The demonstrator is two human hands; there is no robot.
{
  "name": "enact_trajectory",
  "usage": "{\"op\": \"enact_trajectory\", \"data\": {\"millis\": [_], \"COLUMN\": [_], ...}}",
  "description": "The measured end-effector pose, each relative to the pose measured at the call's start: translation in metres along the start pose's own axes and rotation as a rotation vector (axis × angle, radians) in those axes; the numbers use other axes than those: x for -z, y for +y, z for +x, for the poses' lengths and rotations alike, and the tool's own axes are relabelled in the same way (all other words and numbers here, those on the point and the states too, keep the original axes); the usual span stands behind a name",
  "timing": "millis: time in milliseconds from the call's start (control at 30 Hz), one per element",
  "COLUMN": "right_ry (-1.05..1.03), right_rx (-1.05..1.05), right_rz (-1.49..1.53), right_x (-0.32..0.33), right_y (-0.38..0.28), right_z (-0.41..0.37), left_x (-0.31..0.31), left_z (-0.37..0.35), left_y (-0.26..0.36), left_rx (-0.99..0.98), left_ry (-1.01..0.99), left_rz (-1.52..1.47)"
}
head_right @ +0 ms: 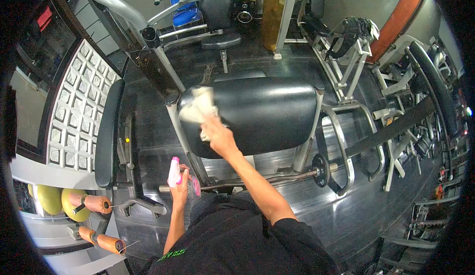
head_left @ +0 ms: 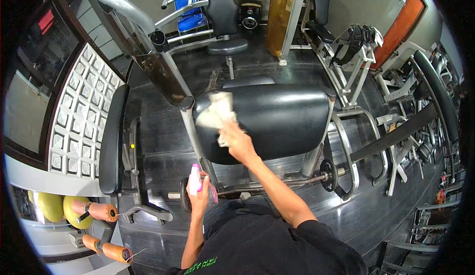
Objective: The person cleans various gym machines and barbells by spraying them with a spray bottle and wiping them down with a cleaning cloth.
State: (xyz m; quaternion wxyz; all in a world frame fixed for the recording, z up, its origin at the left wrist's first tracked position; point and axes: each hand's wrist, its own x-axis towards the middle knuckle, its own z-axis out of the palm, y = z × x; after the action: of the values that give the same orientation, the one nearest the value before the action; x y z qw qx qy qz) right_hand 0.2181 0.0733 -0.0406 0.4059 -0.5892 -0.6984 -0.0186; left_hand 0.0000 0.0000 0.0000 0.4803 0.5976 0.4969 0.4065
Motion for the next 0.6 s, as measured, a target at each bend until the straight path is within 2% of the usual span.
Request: {"op": "enact_trajectory", "data": {"millis": [33, 67, 100, 167, 233, 367, 433, 467, 533, 567, 600], "right_ry": [-0.068, -0.033, -0.101, -0.081, 0.042, 0.318, 0.586, 0.625, 0.44, 0.317, 0.163], "right_rx": [0.107, 0.109, 0.098, 0.113, 0.035, -0.311, -0.668, -0.635, -0.453, -0.265, -0.256], "right_rz": [0.011, 0.041, -0.008, 0.0, -0.078, -0.396, -0.261, -0.252, -0.237, -0.208, 0.08], "right_x": [-0.003, -0.001, 0.022, 0.043, 0.056, 0.087, 0.08, 0.065, 0.034, 0.024, 0.018], "right_y": [-0.006, -0.005, 0.013, 0.022, 0.055, 0.099, 0.087, 0.083, 0.059, 0.041, 0.022], "right_z": [-0.001, -0.002, -0.012, -0.008, -0.026, -0.046, -0.038, -0.036, -0.035, -0.035, -0.03], "left_x": [0.001, 0.002, -0.018, -0.006, 0.003, 0.018, 0.023, 0.025, 0.024, 0.021, 0.019], "left_z": [0.001, 0.003, -0.003, -0.002, -0.008, -0.018, -0.024, -0.025, -0.023, -0.02, -0.017], "left_y": [0.003, 0.005, -0.001, -0.004, -0.011, -0.018, -0.032, -0.034, -0.027, -0.026, -0.025], "left_rx": [-0.02, -0.042, -0.032, -0.055, -0.044, 0.002, 0.001, 0.022, 0.044, 0.041, 0.026], "left_ry": [0.005, 0.012, 0.02, 0.048, 0.081, 0.19, 0.213, 0.217, 0.2, 0.186, 0.147], "left_rz": [-0.007, -0.015, -0.073, -0.074, -0.084, -0.099, -0.118, -0.119, -0.133, -0.134, -0.143]}}
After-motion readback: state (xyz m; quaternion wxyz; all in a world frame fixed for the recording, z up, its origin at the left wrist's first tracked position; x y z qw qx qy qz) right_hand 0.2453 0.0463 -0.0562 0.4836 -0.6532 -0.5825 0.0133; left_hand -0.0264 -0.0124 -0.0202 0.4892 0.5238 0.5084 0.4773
